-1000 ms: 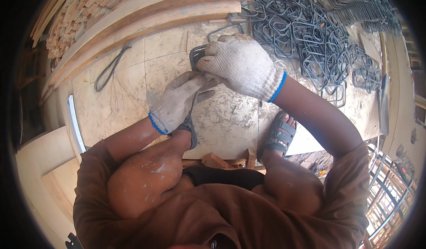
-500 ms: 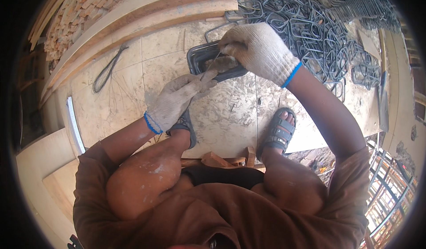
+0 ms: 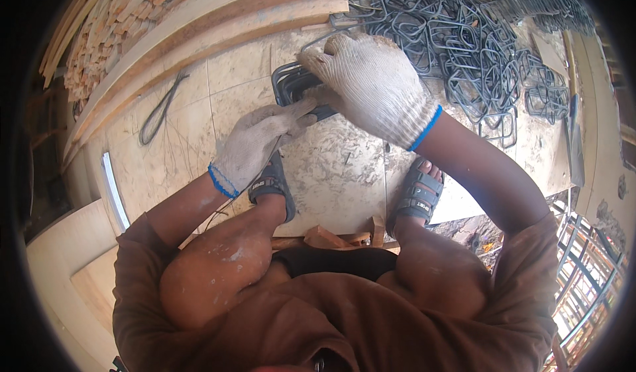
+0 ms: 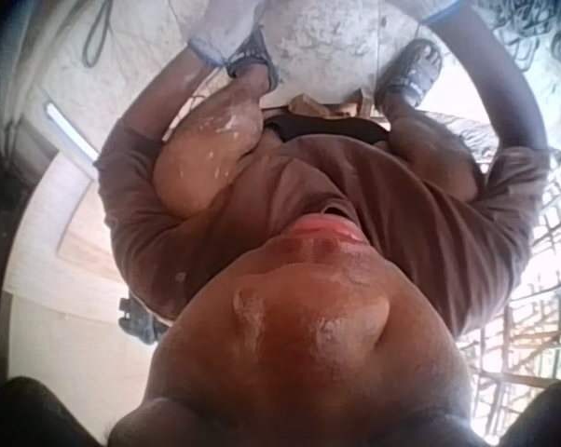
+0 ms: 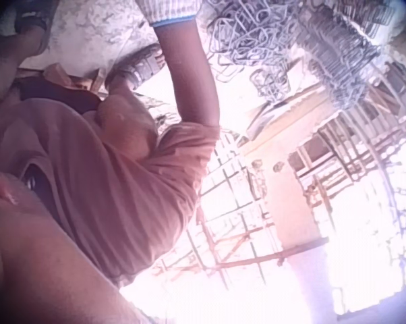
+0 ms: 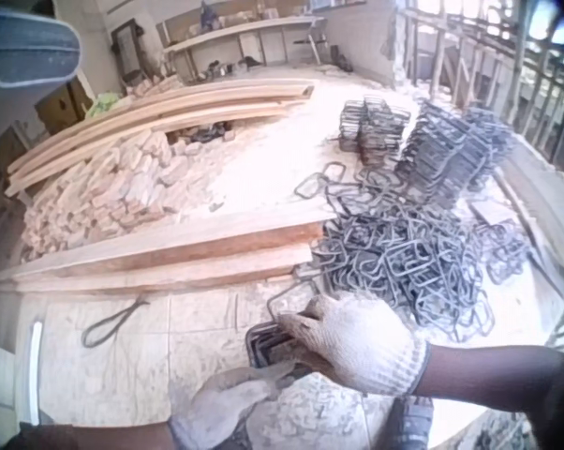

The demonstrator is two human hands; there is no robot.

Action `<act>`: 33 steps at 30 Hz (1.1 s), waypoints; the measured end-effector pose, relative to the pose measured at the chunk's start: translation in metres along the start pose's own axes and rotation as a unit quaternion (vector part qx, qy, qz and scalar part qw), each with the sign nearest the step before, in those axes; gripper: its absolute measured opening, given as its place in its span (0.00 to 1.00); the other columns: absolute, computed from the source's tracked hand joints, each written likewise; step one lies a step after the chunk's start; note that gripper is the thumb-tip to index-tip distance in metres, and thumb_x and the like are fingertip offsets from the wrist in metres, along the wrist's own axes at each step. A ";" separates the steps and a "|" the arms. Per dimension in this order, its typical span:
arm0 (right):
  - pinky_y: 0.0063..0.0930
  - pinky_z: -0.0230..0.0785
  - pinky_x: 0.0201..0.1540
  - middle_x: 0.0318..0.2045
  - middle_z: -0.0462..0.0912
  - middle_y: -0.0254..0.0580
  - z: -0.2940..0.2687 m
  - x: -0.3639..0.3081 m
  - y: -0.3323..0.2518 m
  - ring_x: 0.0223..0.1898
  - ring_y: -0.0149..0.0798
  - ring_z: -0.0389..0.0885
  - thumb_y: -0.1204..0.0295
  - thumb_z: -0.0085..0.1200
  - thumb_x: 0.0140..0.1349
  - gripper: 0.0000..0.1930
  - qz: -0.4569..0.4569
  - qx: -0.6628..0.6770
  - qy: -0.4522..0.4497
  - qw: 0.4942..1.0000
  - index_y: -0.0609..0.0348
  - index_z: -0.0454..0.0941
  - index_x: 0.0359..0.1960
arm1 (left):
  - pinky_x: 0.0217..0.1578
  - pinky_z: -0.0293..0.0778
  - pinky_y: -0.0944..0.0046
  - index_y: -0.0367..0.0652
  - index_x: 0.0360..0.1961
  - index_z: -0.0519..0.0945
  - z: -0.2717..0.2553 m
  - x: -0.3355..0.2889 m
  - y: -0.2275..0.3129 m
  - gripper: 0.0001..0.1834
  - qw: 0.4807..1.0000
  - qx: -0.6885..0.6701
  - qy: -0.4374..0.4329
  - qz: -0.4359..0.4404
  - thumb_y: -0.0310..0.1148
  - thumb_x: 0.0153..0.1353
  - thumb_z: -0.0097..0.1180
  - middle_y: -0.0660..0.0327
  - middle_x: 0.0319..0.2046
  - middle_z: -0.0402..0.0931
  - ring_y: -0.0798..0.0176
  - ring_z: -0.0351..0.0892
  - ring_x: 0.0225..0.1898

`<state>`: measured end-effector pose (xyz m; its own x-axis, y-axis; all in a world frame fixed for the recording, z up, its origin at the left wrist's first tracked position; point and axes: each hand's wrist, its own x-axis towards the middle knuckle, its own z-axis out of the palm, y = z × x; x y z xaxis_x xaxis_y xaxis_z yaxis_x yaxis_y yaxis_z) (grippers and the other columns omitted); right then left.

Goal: The person sits on a stool and repeatedly picks up wire ties from a pile on the floor. They wrap each tie around a stack of rectangular metal frames and twist it to secure the bundle. The tied frames are stacked on the floor as the task progresses.

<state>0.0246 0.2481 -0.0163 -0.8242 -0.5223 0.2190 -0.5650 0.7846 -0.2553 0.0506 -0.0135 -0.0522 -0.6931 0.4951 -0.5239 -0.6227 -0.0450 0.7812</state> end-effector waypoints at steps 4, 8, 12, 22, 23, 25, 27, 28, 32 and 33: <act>0.47 0.83 0.49 0.46 0.87 0.41 -0.011 0.002 -0.013 0.50 0.50 0.89 0.67 0.66 0.63 0.21 -0.114 0.018 -0.008 0.993 0.45 0.85 0.59 | 0.65 0.79 0.61 0.29 0.61 0.82 0.006 0.002 0.000 0.17 0.998 0.022 0.052 -0.026 0.30 0.79 0.56 0.52 0.60 0.84 0.57 0.84 0.62; 0.45 0.82 0.47 0.44 0.86 0.37 -0.013 0.003 -0.033 0.46 0.47 0.88 0.66 0.61 0.63 0.19 -0.185 0.046 -0.020 0.982 0.42 0.86 0.57 | 0.52 0.83 0.67 0.34 0.54 0.88 -0.006 0.008 -0.010 0.14 0.996 0.055 0.039 0.057 0.33 0.78 0.62 0.59 0.46 0.89 0.68 0.87 0.50; 0.42 0.80 0.44 0.41 0.86 0.33 0.001 -0.010 -0.060 0.43 0.42 0.88 0.63 0.60 0.63 0.17 -0.218 0.049 0.020 0.974 0.42 0.87 0.53 | 0.46 0.85 0.68 0.36 0.50 0.88 -0.001 0.008 0.014 0.12 0.994 -0.084 -0.016 -0.071 0.35 0.77 0.65 0.61 0.44 0.89 0.70 0.88 0.45; 0.47 0.81 0.39 0.39 0.85 0.44 0.022 -0.001 -0.088 0.41 0.50 0.88 0.62 0.61 0.60 0.14 -0.249 0.150 0.061 0.955 0.53 0.86 0.45 | 0.48 0.88 0.62 0.32 0.53 0.86 0.013 0.016 0.022 0.16 0.989 -0.001 0.059 -0.136 0.38 0.79 0.64 0.59 0.43 0.90 0.69 0.90 0.41; 0.47 0.81 0.39 0.39 0.85 0.44 0.021 -0.001 -0.089 0.41 0.51 0.88 0.62 0.62 0.59 0.14 -0.251 0.146 0.061 0.955 0.53 0.86 0.44 | 0.48 0.88 0.62 0.33 0.53 0.86 0.009 0.018 0.016 0.17 0.990 -0.040 0.045 -0.127 0.39 0.79 0.63 0.58 0.44 0.90 0.68 0.90 0.42; 0.45 0.78 0.39 0.39 0.84 0.38 0.024 -0.001 -0.085 0.40 0.45 0.86 0.61 0.61 0.60 0.11 -0.243 0.138 0.061 0.958 0.47 0.86 0.43 | 0.49 0.88 0.61 0.34 0.54 0.86 -0.002 0.021 0.007 0.17 0.987 -0.114 0.019 -0.112 0.40 0.81 0.61 0.57 0.45 0.90 0.67 0.91 0.44; 0.43 0.78 0.38 0.38 0.84 0.35 0.023 -0.003 -0.080 0.40 0.43 0.86 0.60 0.62 0.61 0.10 -0.215 0.113 0.037 0.969 0.44 0.85 0.42 | 0.45 0.89 0.62 0.34 0.55 0.87 -0.005 0.019 0.012 0.15 0.981 -0.137 0.015 -0.138 0.36 0.80 0.61 0.59 0.45 0.89 0.66 0.91 0.44; 0.43 0.78 0.38 0.38 0.84 0.35 0.015 -0.004 -0.076 0.39 0.43 0.86 0.60 0.62 0.62 0.09 -0.194 0.091 0.014 0.977 0.45 0.85 0.41 | 0.44 0.89 0.62 0.34 0.55 0.87 -0.005 0.016 0.017 0.14 0.977 -0.148 0.016 -0.150 0.35 0.79 0.62 0.59 0.45 0.89 0.65 0.91 0.44; 0.42 0.80 0.37 0.36 0.85 0.34 -0.017 0.008 -0.068 0.37 0.44 0.88 0.60 0.67 0.64 0.09 -0.093 0.095 -0.047 0.990 0.46 0.85 0.40 | 0.52 0.88 0.61 0.35 0.63 0.83 -0.010 0.007 0.013 0.20 0.989 -0.113 0.037 -0.087 0.37 0.79 0.62 0.55 0.54 0.87 0.63 0.89 0.51; 0.43 0.81 0.36 0.33 0.85 0.36 -0.016 0.010 -0.060 0.35 0.47 0.88 0.60 0.69 0.64 0.10 -0.088 0.138 0.009 0.986 0.47 0.85 0.42 | 0.54 0.88 0.60 0.35 0.65 0.82 -0.012 0.007 0.010 0.21 0.990 -0.095 0.050 -0.088 0.39 0.79 0.63 0.54 0.57 0.85 0.63 0.89 0.53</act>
<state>0.0507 0.2006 0.0167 -0.7124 -0.6350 0.2986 -0.6908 0.5599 -0.4575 0.0351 -0.0211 -0.0518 -0.5948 0.4217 -0.6844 -0.7871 -0.1328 0.6023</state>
